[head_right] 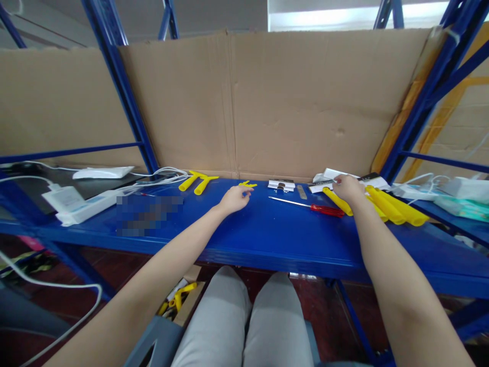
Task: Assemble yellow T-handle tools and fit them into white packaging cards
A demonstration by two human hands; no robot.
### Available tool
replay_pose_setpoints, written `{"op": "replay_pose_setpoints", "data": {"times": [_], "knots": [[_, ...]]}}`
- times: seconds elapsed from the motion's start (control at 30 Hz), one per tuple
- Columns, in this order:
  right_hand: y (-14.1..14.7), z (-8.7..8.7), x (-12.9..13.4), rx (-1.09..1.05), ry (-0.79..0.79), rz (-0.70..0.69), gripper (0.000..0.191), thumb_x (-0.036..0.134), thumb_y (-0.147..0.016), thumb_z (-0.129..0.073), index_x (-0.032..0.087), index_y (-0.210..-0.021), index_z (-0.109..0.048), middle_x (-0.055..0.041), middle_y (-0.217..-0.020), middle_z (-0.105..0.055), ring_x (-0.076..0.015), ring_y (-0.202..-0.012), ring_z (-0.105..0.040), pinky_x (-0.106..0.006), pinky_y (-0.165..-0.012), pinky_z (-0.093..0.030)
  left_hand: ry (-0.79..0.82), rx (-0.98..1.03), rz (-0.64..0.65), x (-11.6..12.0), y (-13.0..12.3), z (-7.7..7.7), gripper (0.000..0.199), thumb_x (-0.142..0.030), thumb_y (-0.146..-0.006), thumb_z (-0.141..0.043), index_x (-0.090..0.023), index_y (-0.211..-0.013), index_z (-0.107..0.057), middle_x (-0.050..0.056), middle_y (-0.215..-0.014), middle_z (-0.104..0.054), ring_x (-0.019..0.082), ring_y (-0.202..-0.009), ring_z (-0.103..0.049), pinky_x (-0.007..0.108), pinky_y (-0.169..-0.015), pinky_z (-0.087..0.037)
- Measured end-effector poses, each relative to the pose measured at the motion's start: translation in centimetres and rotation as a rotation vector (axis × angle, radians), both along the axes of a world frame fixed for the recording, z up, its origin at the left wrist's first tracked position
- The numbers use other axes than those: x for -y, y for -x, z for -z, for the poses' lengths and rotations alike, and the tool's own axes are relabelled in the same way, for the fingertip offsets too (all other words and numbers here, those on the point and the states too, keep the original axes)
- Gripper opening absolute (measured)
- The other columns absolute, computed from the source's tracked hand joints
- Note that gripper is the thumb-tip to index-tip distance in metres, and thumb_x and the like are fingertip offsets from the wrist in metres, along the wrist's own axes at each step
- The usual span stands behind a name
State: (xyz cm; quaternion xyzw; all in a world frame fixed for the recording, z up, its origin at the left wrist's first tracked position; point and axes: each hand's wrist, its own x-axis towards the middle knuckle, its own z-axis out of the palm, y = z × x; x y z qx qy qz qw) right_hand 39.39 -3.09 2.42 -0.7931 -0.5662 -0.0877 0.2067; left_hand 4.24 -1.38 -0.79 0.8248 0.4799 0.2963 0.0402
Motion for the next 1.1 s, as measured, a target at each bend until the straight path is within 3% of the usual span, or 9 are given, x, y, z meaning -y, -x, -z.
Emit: {"op": "replay_pose_setpoints", "data": {"times": [0.33,0.53,0.67,0.97,1.1], "knots": [[2.3,-0.1,0.8,0.087,0.087,-0.099,0.031,0.025,-0.087,-0.046,0.011,-0.106,-0.068,-0.0167,-0.111,-0.067,-0.0313,-0.109,-0.060,-0.036,-0.091,-0.045,0.039,-0.011,-0.228,-0.2,0.9,-0.6,0.037,-0.011,-0.079,-0.047,-0.017,-0.107,-0.071,0.009,-0.113,-0.069,0.024,-0.110,-0.061,0.035,-0.098,-0.046],[3.7,-0.1,0.5,0.160,0.005,-0.150,0.030,0.028,-0.086,-0.043,0.021,-0.099,-0.070,-0.0087,-0.101,-0.071,-0.0257,-0.100,-0.064,-0.031,-0.082,-0.048,0.000,-0.108,-0.337,-1.0,1.9,-0.7,0.042,-0.010,-0.079,-0.047,-0.014,-0.117,-0.065,0.014,-0.122,-0.062,0.027,-0.117,-0.055,0.038,-0.100,-0.044],[5.8,-0.7,0.2,0.204,0.031,-0.199,0.029,0.026,-0.085,-0.045,0.020,-0.097,-0.071,-0.0101,-0.100,-0.072,-0.0260,-0.097,-0.065,-0.031,-0.080,-0.048,0.053,-0.180,-0.414,-1.1,2.2,-0.4,0.045,-0.014,-0.081,-0.047,-0.015,-0.125,-0.058,0.015,-0.133,-0.053,0.030,-0.126,-0.046,0.046,-0.102,-0.040],[8.9,0.7,1.1,0.143,0.046,-0.326,0.026,0.023,-0.084,-0.047,0.018,-0.093,-0.070,-0.0095,-0.096,-0.073,-0.0228,-0.089,-0.067,-0.027,-0.073,-0.047,0.177,-0.247,-0.310,-2.1,2.2,0.4,0.050,-0.030,-0.091,-0.037,-0.015,-0.138,-0.043,0.013,-0.149,-0.036,0.026,-0.137,-0.033,0.045,-0.108,-0.032],[8.6,1.0,2.1,0.124,0.024,-0.437,0.024,0.021,-0.085,-0.047,0.017,-0.088,-0.071,-0.0088,-0.093,-0.073,-0.0209,-0.086,-0.067,-0.025,-0.075,-0.046,0.103,-0.262,-0.424,-2.8,3.5,-0.5,0.048,-0.029,-0.090,-0.037,-0.015,-0.134,-0.048,0.015,-0.146,-0.041,0.029,-0.136,-0.035,0.049,-0.107,-0.032]]}}
